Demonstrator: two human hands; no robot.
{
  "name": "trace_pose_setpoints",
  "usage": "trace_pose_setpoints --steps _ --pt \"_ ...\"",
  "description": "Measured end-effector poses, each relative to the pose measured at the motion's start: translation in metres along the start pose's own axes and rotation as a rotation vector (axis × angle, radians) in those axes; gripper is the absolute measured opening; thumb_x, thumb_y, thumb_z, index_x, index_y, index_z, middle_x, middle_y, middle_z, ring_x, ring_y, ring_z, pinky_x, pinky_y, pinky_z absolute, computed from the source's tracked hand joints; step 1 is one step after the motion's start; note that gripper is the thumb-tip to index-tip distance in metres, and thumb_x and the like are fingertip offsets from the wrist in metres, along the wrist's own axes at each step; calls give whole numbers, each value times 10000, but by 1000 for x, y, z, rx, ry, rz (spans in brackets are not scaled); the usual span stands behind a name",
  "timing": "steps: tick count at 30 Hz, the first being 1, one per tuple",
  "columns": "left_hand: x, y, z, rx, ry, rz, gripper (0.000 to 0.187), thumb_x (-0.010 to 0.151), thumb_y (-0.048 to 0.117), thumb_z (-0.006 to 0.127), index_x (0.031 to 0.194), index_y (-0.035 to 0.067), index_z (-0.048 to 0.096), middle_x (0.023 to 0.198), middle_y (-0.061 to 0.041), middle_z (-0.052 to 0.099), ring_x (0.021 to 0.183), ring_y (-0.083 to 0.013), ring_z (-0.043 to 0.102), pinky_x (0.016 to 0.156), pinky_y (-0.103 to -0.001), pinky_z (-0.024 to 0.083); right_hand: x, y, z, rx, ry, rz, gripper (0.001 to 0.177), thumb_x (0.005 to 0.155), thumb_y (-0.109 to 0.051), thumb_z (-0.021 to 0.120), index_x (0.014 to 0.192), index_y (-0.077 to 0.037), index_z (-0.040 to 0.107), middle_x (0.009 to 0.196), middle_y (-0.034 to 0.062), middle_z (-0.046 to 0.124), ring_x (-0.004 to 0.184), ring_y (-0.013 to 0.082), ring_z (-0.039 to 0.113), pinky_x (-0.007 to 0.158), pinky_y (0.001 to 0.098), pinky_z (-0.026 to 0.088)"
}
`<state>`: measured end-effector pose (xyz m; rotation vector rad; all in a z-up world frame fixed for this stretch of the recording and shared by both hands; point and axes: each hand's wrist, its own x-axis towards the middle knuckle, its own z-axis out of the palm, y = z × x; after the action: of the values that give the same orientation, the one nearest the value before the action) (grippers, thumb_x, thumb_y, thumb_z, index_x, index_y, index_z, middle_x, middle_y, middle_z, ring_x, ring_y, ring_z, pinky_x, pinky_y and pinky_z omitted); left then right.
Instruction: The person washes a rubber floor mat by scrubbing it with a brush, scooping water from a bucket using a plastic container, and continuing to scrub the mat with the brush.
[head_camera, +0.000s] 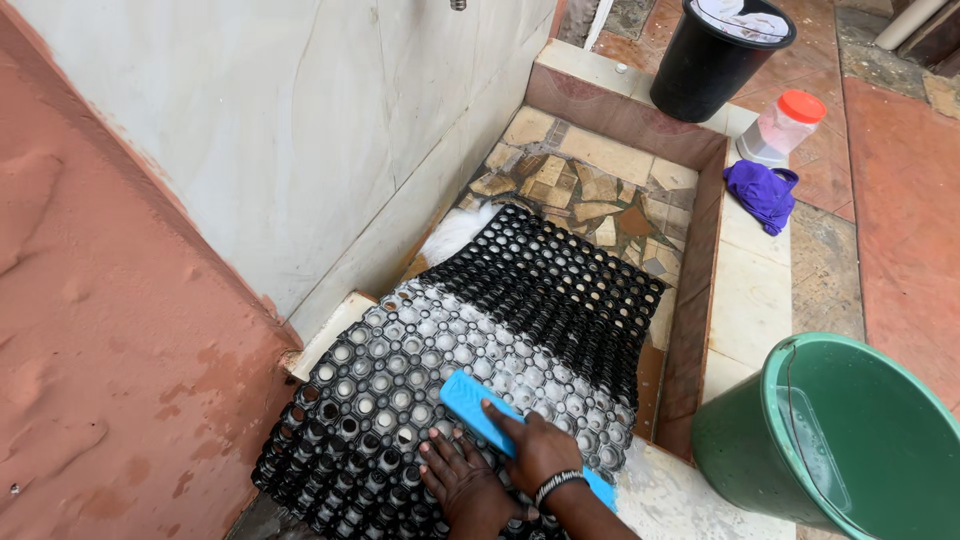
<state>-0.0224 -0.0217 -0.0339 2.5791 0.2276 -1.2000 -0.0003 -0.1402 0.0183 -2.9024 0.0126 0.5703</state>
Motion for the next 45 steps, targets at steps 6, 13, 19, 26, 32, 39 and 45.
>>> trace_pose_setpoints --steps 6,13,19,26,32,39,45 --pt "-5 3 -4 2 -16 -23 1643 610 740 896 1626 -26 -143 1639 -359 -287 1508 -523 -300 1203 -620 -136 -55 62 -12 -25 -91 -179 816 829 -211 731 1479 -611 441 931 110 630 869 326 700 791 453 573" --pt "12 1 7 34 -47 -57 1670 598 756 901 1619 -19 -168 1632 -350 -329 1507 -529 -306 1192 -608 -141 -9 -5 -3 -12 18 -44 761 885 -258 727 1503 -548 392 979 130 617 853 338 695 754 452 576" --pt "-5 3 -6 -14 -25 3 1568 593 746 877 1631 106 -108 1643 -359 -313 1524 -527 -303 1218 -640 -112 -47 63 -15 -18 -165 -103 844 819 -284 771 1498 -579 368 991 113 620 891 319 699 779 440 576" --pt "-14 7 -8 70 -94 -59 1629 614 785 867 1631 -6 -129 1647 -352 -286 1509 -522 -296 1209 -615 -108 0 19 5 27 82 -29 803 837 -191 726 1506 -517 424 964 119 636 826 337 704 716 462 580" --pt "-7 5 -8 7 -5 -23 1477 661 786 824 1607 114 -90 1635 -348 -319 1499 -523 -329 1200 -621 -132 -51 44 -18 -9 -75 -203 788 822 -304 794 1484 -534 433 956 126 628 811 323 701 710 447 587" --pt "-13 9 -18 65 -69 -44 1634 622 797 852 1624 -8 -156 1641 -375 -282 1492 -538 -301 1191 -620 -121 6 35 -12 -1 115 -28 811 825 -178 752 1502 -520 464 930 112 634 814 322 696 732 446 569" --pt "-24 13 -24 41 -95 -43 1544 640 726 873 1616 130 -164 1660 -329 -313 1517 -497 -324 1221 -606 -121 -60 35 2 48 -48 -189 782 823 -286 775 1489 -517 437 883 107 610 810 314 679 723 450 565"
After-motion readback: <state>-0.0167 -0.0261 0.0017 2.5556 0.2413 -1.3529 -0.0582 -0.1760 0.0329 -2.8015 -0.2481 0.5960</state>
